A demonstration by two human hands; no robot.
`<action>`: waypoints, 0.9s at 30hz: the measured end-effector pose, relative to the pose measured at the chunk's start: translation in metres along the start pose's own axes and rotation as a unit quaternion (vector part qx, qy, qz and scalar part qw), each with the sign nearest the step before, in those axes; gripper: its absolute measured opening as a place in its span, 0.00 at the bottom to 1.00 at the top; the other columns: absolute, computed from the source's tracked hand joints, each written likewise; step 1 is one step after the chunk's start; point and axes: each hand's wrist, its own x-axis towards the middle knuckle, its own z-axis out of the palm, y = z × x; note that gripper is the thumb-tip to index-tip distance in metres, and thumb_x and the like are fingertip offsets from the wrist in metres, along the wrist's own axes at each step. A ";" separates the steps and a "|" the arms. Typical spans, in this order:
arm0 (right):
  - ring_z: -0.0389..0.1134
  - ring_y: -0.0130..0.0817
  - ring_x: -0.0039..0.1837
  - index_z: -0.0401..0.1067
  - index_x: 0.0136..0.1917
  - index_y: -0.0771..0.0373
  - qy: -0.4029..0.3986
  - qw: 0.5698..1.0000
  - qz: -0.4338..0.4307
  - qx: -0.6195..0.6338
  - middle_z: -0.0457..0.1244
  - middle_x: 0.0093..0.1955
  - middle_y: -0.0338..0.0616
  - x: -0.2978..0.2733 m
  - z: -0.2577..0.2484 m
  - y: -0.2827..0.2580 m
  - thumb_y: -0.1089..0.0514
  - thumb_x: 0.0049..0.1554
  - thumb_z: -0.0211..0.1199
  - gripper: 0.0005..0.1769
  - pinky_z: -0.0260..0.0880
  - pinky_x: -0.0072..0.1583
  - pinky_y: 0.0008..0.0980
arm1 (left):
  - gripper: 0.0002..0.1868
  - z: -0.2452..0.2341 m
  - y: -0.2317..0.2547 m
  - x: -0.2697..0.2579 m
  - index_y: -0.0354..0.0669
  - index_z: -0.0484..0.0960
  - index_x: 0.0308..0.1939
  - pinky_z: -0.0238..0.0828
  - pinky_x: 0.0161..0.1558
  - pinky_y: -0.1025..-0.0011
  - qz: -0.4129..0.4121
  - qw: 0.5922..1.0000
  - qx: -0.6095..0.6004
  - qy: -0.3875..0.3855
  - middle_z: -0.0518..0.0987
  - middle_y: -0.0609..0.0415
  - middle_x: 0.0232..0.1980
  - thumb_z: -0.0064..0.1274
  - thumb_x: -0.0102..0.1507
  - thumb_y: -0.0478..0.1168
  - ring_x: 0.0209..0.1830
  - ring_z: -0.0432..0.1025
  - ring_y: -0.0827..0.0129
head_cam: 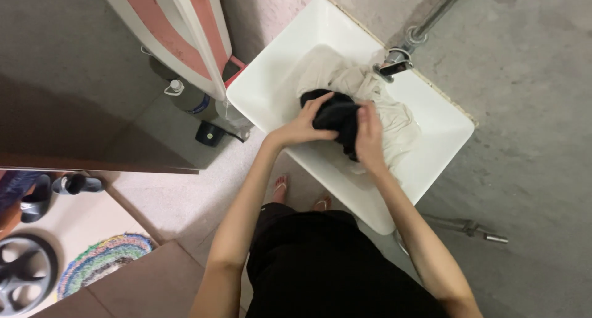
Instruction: Hand-washing black and white garments in a sink and bucket with detergent.
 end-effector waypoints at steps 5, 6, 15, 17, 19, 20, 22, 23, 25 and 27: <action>0.65 0.31 0.60 0.68 0.60 0.61 0.014 0.943 0.047 0.329 0.64 0.55 0.42 0.025 -0.011 -0.065 0.48 0.73 0.44 0.17 0.66 0.65 0.33 | 0.52 0.038 -0.037 0.027 0.52 0.51 0.81 0.60 0.73 0.61 -0.088 0.964 -0.251 0.026 0.65 0.50 0.77 0.67 0.61 0.53 0.77 0.60 0.60; 0.68 0.32 0.60 0.68 0.59 0.58 0.018 0.890 0.082 0.449 0.66 0.55 0.41 0.028 -0.011 -0.080 0.49 0.70 0.46 0.15 0.69 0.65 0.34 | 0.51 0.051 -0.051 0.034 0.50 0.51 0.81 0.67 0.70 0.62 -0.093 0.922 -0.372 0.045 0.66 0.52 0.76 0.67 0.62 0.51 0.75 0.63 0.62; 0.68 0.35 0.57 0.69 0.59 0.61 0.240 0.866 0.122 0.422 0.66 0.54 0.42 0.011 -0.022 -0.014 0.42 0.68 0.58 0.20 0.69 0.63 0.40 | 0.33 0.116 0.035 0.050 0.48 0.66 0.64 0.66 0.62 0.70 0.054 0.860 -0.445 0.245 0.72 0.56 0.58 0.54 0.55 0.28 0.61 0.67 0.69; 0.66 0.32 0.63 0.69 0.62 0.58 0.234 0.877 0.158 0.389 0.65 0.59 0.38 -0.008 -0.033 -0.018 0.40 0.67 0.57 0.22 0.65 0.66 0.40 | 0.34 0.116 0.030 0.056 0.47 0.67 0.63 0.66 0.62 0.69 0.077 0.888 -0.363 0.271 0.72 0.54 0.56 0.55 0.52 0.29 0.59 0.68 0.67; 0.64 0.28 0.68 0.69 0.64 0.56 0.236 0.886 0.191 0.352 0.64 0.64 0.34 -0.019 -0.048 -0.042 0.37 0.65 0.56 0.25 0.61 0.69 0.39 | 0.35 0.121 0.029 0.062 0.45 0.67 0.61 0.66 0.61 0.68 0.105 0.909 -0.282 0.287 0.73 0.53 0.54 0.55 0.50 0.29 0.57 0.68 0.65; 0.66 0.34 0.66 0.70 0.63 0.53 0.164 0.842 0.287 0.426 0.66 0.62 0.36 -0.022 -0.053 -0.066 0.34 0.61 0.51 0.28 0.63 0.67 0.45 | 0.32 0.124 0.031 0.061 0.44 0.69 0.59 0.67 0.61 0.68 0.117 0.926 -0.236 0.270 0.74 0.52 0.52 0.56 0.49 0.31 0.56 0.70 0.65; 0.68 0.39 0.64 0.71 0.63 0.51 0.103 0.778 0.371 0.497 0.68 0.61 0.39 -0.028 -0.060 -0.075 0.31 0.57 0.47 0.32 0.65 0.65 0.51 | 0.29 0.135 0.033 0.058 0.42 0.72 0.56 0.68 0.61 0.69 0.130 0.944 -0.192 0.237 0.76 0.51 0.50 0.56 0.49 0.33 0.55 0.71 0.64; 0.67 0.39 0.64 0.70 0.64 0.53 0.091 0.747 0.384 0.535 0.67 0.61 0.40 -0.031 -0.062 -0.061 0.30 0.59 0.48 0.33 0.64 0.66 0.48 | 0.25 0.142 0.034 0.056 0.40 0.72 0.53 0.68 0.57 0.68 0.109 0.955 -0.197 0.191 0.74 0.48 0.46 0.57 0.51 0.34 0.50 0.70 0.61; 0.67 0.40 0.65 0.70 0.65 0.55 0.093 0.714 0.391 0.574 0.66 0.62 0.41 -0.043 -0.067 -0.012 0.29 0.61 0.49 0.34 0.64 0.68 0.46 | 0.21 0.151 0.041 0.053 0.37 0.72 0.49 0.67 0.54 0.67 0.087 0.966 -0.204 0.131 0.72 0.45 0.42 0.58 0.53 0.35 0.45 0.68 0.58; 0.67 0.39 0.67 0.69 0.67 0.57 0.144 0.655 0.327 0.666 0.65 0.65 0.42 -0.060 -0.067 0.054 0.33 0.66 0.51 0.31 0.66 0.71 0.43 | 0.33 0.149 0.055 0.049 0.42 0.70 0.60 0.64 0.67 0.61 0.143 0.982 -0.082 0.091 0.71 0.45 0.61 0.59 0.50 0.38 0.64 0.67 0.51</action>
